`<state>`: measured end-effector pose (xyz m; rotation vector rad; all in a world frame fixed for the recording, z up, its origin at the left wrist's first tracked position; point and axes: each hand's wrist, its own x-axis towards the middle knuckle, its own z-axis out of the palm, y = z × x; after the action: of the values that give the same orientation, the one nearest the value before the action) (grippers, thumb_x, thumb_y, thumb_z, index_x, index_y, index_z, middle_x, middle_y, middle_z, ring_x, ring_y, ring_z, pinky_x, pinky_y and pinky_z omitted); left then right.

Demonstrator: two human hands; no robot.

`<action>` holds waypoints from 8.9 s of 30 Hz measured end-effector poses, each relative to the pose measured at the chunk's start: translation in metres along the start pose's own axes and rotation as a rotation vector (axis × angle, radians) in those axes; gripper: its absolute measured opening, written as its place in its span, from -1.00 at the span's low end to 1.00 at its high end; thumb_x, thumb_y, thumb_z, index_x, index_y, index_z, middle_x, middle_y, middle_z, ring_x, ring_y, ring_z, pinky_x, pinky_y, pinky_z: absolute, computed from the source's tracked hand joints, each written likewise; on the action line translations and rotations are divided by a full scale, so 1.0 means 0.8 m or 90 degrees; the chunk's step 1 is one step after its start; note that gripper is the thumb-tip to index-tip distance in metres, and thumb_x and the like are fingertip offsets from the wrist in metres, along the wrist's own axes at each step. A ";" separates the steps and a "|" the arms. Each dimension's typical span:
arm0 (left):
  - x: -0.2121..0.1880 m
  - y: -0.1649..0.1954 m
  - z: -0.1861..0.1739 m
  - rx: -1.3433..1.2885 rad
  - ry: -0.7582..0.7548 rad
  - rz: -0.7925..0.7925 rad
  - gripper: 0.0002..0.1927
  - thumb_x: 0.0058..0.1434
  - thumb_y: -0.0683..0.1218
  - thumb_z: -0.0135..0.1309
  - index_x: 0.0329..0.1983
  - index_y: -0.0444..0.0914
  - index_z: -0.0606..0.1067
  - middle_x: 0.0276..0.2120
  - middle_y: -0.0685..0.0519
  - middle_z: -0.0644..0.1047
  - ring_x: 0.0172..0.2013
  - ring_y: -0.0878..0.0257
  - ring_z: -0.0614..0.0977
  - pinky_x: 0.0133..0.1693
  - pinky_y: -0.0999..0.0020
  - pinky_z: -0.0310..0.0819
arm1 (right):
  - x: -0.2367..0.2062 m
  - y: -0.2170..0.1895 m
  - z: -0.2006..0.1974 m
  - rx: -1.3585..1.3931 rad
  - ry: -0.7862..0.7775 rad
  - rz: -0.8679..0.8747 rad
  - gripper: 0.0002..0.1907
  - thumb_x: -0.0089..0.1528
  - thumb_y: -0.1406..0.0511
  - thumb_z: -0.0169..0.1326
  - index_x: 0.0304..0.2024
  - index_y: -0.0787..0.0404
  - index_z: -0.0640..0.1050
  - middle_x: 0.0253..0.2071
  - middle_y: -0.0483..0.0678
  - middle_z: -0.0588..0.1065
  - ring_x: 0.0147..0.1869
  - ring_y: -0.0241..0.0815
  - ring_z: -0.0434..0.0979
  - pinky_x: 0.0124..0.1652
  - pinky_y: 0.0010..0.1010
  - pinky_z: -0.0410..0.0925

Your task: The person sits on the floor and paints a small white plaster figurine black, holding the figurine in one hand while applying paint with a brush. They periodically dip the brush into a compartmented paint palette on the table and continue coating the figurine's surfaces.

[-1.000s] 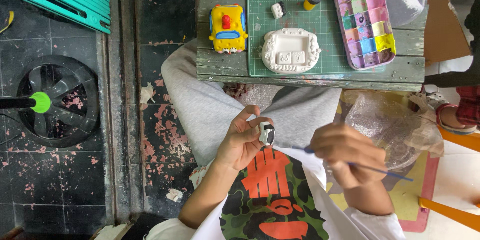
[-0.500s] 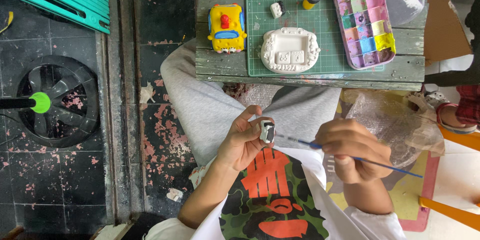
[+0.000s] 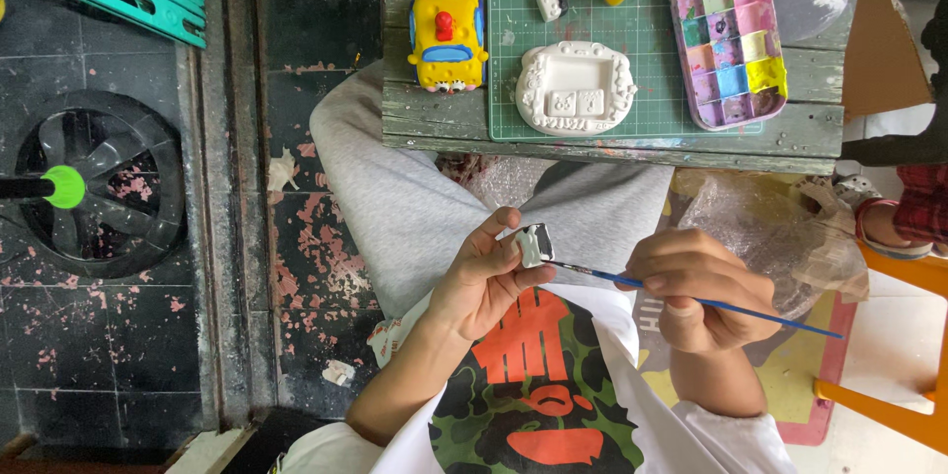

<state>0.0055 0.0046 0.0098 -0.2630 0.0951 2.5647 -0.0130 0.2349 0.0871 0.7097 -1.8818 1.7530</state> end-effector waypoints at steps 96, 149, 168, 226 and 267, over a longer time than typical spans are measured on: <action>-0.004 0.002 0.009 0.062 -0.075 -0.010 -0.58 0.34 -0.38 0.13 0.18 -0.26 0.31 -0.01 -0.28 0.60 -0.06 0.08 0.69 -0.02 0.26 0.64 | 0.058 -0.046 -0.026 -0.033 -0.266 -0.036 -0.86 0.36 0.35 -0.04 -0.25 0.27 0.52 -0.35 0.04 0.56 -0.23 -0.01 0.64 -0.23 -0.18 0.58; -0.002 0.004 0.007 0.064 -0.086 -0.020 -0.58 0.31 -0.37 0.17 0.16 -0.27 0.32 0.02 -0.26 0.60 -0.11 0.06 0.70 -0.07 0.21 0.68 | 0.065 -0.059 -0.019 -0.077 -0.218 -0.022 -0.80 0.39 0.29 -0.04 -0.28 0.26 0.52 -0.36 0.02 0.55 -0.23 -0.02 0.64 -0.21 -0.18 0.55; -0.005 0.004 0.006 0.102 -0.084 -0.006 -0.53 0.32 -0.38 0.17 0.21 -0.26 0.30 -0.04 -0.29 0.61 -0.18 0.06 0.71 -0.09 0.21 0.66 | 0.062 -0.058 -0.024 -0.117 -0.224 -0.017 -0.75 0.40 0.30 -0.04 -0.32 0.32 0.52 -0.34 0.01 0.55 -0.22 -0.02 0.62 -0.19 -0.16 0.53; 0.156 -0.027 0.020 0.402 0.056 0.048 -0.65 0.23 -0.36 0.22 0.00 -0.30 0.38 -0.09 -0.22 0.63 -0.12 0.12 0.68 -0.10 0.21 0.65 | 0.052 0.226 -0.133 -0.438 0.201 0.082 -0.83 0.56 0.40 -0.13 -0.06 0.40 0.45 -0.13 0.11 0.50 -0.11 -0.14 0.52 -0.11 -0.42 0.43; 0.135 -0.011 0.001 0.232 0.052 0.030 -0.62 0.24 -0.34 0.21 0.05 -0.22 0.38 -0.04 -0.19 0.62 -0.01 0.15 0.66 0.05 0.26 0.54 | 0.027 0.222 -0.142 -0.160 0.440 0.141 -0.76 0.57 0.31 -0.12 -0.11 0.36 0.45 -0.09 0.05 0.47 -0.10 -0.17 0.52 -0.15 -0.36 0.48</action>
<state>-0.0795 0.0685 -0.0115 -0.2272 0.5983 2.5236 -0.1462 0.3557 -0.0241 -0.1982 -1.6684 1.5613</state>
